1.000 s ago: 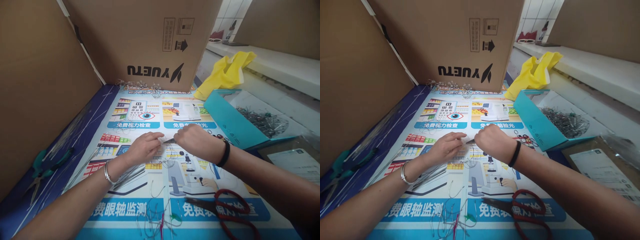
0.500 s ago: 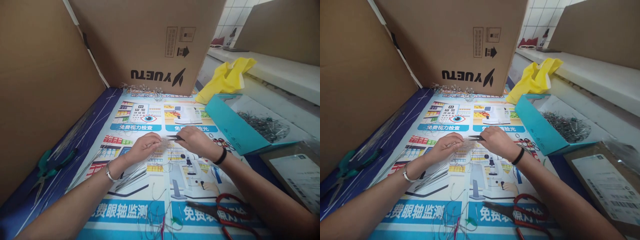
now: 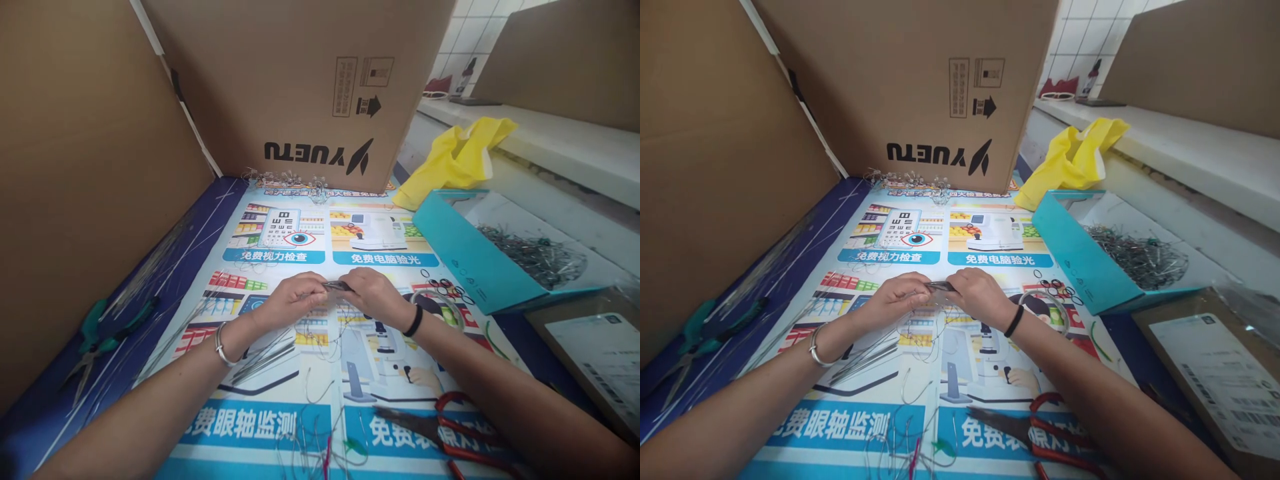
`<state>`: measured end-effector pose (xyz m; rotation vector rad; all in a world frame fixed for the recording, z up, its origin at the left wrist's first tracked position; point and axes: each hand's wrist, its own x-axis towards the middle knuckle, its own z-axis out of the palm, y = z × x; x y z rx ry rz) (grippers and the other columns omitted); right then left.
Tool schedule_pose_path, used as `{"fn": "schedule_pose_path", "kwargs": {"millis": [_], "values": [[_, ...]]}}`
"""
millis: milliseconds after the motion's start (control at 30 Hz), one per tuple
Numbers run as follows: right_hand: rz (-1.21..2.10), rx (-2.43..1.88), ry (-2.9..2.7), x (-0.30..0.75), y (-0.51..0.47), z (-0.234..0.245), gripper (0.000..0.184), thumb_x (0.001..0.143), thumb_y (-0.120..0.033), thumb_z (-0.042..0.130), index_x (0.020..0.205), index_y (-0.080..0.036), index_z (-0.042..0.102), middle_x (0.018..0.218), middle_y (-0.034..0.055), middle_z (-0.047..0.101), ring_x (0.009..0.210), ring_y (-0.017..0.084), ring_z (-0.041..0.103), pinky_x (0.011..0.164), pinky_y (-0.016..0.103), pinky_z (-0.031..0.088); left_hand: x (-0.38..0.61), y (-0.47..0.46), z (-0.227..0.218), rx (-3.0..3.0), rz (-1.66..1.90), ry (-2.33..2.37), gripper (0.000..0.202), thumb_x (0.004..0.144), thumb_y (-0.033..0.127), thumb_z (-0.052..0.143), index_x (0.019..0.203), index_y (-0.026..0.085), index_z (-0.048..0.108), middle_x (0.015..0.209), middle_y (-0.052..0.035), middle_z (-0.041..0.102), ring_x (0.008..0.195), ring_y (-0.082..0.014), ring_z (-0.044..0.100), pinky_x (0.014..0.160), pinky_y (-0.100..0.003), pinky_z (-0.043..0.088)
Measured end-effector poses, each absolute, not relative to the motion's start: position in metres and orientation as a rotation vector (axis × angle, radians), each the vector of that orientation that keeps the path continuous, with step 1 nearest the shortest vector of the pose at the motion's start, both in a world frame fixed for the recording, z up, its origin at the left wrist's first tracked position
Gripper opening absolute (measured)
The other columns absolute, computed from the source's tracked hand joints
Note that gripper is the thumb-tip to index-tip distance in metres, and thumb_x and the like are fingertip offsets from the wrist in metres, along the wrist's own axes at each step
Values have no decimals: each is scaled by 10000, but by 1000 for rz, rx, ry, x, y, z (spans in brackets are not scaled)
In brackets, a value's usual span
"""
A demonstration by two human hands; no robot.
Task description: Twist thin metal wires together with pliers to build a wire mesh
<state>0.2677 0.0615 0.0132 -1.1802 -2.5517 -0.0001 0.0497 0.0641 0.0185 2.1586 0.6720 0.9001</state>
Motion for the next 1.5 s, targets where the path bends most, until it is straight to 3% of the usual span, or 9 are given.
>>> {"fn": "schedule_pose_path", "kwargs": {"millis": [167,267,400,533,667,900,1100,1300,1500], "values": [[-108,-1312,-2384,268,61,12,327,905,-367,420,890,-127,642,789,95,651,756,181,568,695,277,392,49,62,22,2154,985,752,140,874,240,510,852,184,636,984,-71,658,1032,-169,581,888,-340,478],[-166,-1426,-2267,270,62,14,373,917,-392,378,898,-125,637,815,109,657,770,191,575,705,283,398,49,59,26,2159,1069,950,168,869,227,512,755,178,624,921,-71,668,1113,-198,545,893,-357,469],[-122,-1436,-2179,274,60,16,384,921,-400,345,921,-137,625,832,111,656,789,197,578,719,293,418,49,58,26,2238,1167,1149,191,860,240,524,700,178,606,933,-66,674,942,-181,609,796,-330,496],[68,-1289,-2221,272,49,20,369,916,-404,350,928,-150,617,804,96,650,764,181,576,707,287,433,50,60,19,2293,1130,1208,157,850,236,542,731,185,631,754,-25,675,764,-157,615,689,-295,491],[262,-1205,-2313,266,40,19,360,917,-408,366,856,-146,606,745,71,621,705,149,548,667,255,408,50,62,18,2270,995,1217,206,849,242,540,675,174,627,736,-19,673,711,-144,609,636,-270,482],[491,-1285,-2273,264,44,12,307,900,-387,407,717,-175,531,660,9,538,612,112,474,584,225,343,44,68,17,2204,744,890,180,873,221,505,923,205,678,1052,-46,673,989,-165,618,870,-320,498],[577,-1315,-2212,265,46,11,298,885,-385,425,672,-184,482,625,-17,489,583,98,436,547,216,303,41,73,13,2108,598,809,167,861,244,543,916,247,701,1113,-49,660,1101,-186,576,951,-378,466],[412,-1287,-2274,269,48,4,313,901,-392,409,709,-172,521,652,6,539,582,105,448,551,230,314,42,73,14,2166,638,834,154,852,270,565,893,232,707,1064,-57,670,1103,-192,565,955,-382,452],[55,-1213,-2341,272,46,2,313,908,-372,424,836,-125,604,775,82,636,715,157,546,641,264,382,41,73,13,2162,672,828,177,871,266,535,924,197,690,1063,-65,663,1070,-190,576,939,-340,454]]}}
